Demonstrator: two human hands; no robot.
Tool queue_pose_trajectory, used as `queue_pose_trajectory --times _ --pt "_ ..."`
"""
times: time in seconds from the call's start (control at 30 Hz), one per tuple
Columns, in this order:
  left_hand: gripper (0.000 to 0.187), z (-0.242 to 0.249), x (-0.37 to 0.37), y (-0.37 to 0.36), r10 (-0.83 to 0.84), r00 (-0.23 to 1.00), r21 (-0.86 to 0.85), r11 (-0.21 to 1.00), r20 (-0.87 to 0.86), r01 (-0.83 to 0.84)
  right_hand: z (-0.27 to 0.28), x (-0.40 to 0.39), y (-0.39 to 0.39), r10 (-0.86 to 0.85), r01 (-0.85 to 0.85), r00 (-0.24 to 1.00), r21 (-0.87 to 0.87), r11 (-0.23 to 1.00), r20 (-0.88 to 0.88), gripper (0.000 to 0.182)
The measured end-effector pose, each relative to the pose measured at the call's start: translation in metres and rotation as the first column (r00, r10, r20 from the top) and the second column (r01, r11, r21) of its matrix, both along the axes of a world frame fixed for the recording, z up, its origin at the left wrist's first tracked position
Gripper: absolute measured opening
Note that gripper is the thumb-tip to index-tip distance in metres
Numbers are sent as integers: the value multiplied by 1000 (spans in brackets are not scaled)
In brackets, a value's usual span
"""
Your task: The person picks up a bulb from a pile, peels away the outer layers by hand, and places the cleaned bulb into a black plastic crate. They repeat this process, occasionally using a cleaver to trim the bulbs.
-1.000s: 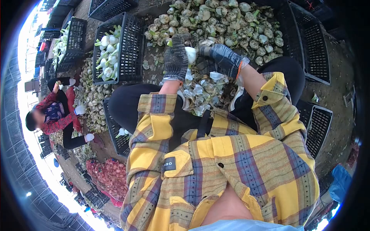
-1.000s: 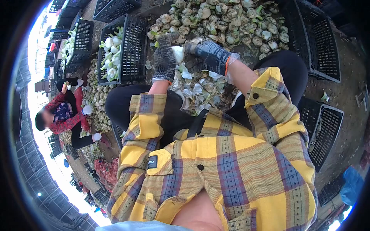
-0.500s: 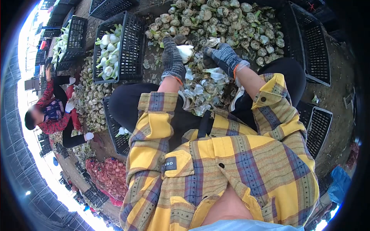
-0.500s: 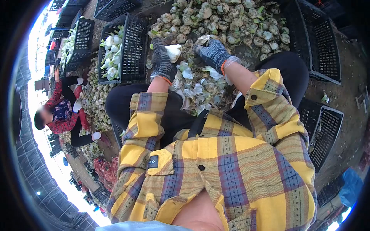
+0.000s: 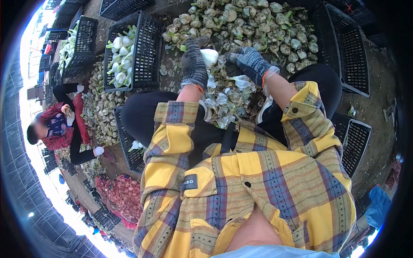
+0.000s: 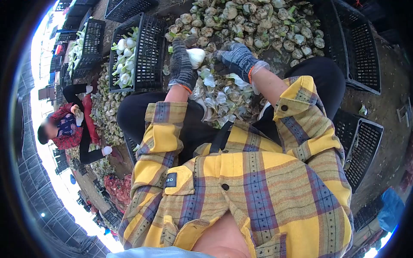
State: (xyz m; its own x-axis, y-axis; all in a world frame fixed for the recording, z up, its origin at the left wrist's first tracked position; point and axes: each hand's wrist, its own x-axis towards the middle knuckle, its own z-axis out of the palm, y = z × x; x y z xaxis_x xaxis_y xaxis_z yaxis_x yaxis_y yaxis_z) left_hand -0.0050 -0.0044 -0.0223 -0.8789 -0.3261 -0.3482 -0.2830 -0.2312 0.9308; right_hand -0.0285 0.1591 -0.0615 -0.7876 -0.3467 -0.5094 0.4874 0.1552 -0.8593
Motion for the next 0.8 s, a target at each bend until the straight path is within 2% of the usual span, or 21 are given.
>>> queue_pose_trajectory --times 0.03,0.1,0.13,0.17,0.23,0.3,0.37,0.4,0.47,0.5,0.57,0.63,0.7,0.8 --pt "54 -1 -1 0 0 1000 -1 1000 -2 0 5 3 -1 0 0 1000 -1 1000 -2 34" --pt "50 -1 -1 1 100 983 247 959 155 -137 13 10 -2 -42 43 984 5 999 -172 33" --pt "50 1 0 0 102 983 247 959 155 -139 15 5 -6 21 44 940 182 982 -339 26" --pt "50 2 1 0 105 975 264 952 195 -155 18 7 -5 21 43 941 182 982 -337 26" --pt "49 5 3 -1 107 957 297 936 271 -189 24 9 -3 -211 211 977 -128 969 12 16" --pt "51 8 2 1 153 936 309 916 316 -254 31 10 -6 -263 267 964 -163 950 44 11" --pt "50 11 3 2 180 926 380 873 333 -306 38 12 -8 -351 370 928 -206 906 121 16" --pt "50 13 4 2 181 925 382 872 333 -308 44 13 -9 -350 368 929 -205 907 120 16" --pt "48 16 4 2 138 920 337 902 368 -270 56 17 -11 -124 171 980 -339 925 156 28" --pt "48 13 4 2 139 919 338 901 368 -272 58 18 -14 -122 169 980 -338 926 156 28" --pt "48 5 2 1 114 937 418 873 329 -253 62 20 -22 -19 32 999 -280 960 50 38" --pt "49 -2 1 1 87 944 430 874 319 -226 48 17 -27 3 7 999 -276 961 36 39" --pt "50 1 1 4 63 949 442 874 308 -202 40 18 -32 -69 47 986 -141 989 -153 39" --pt "52 19 3 9 84 914 412 874 397 -259 50 22 -28 -51 30 995 -226 974 -90 34"
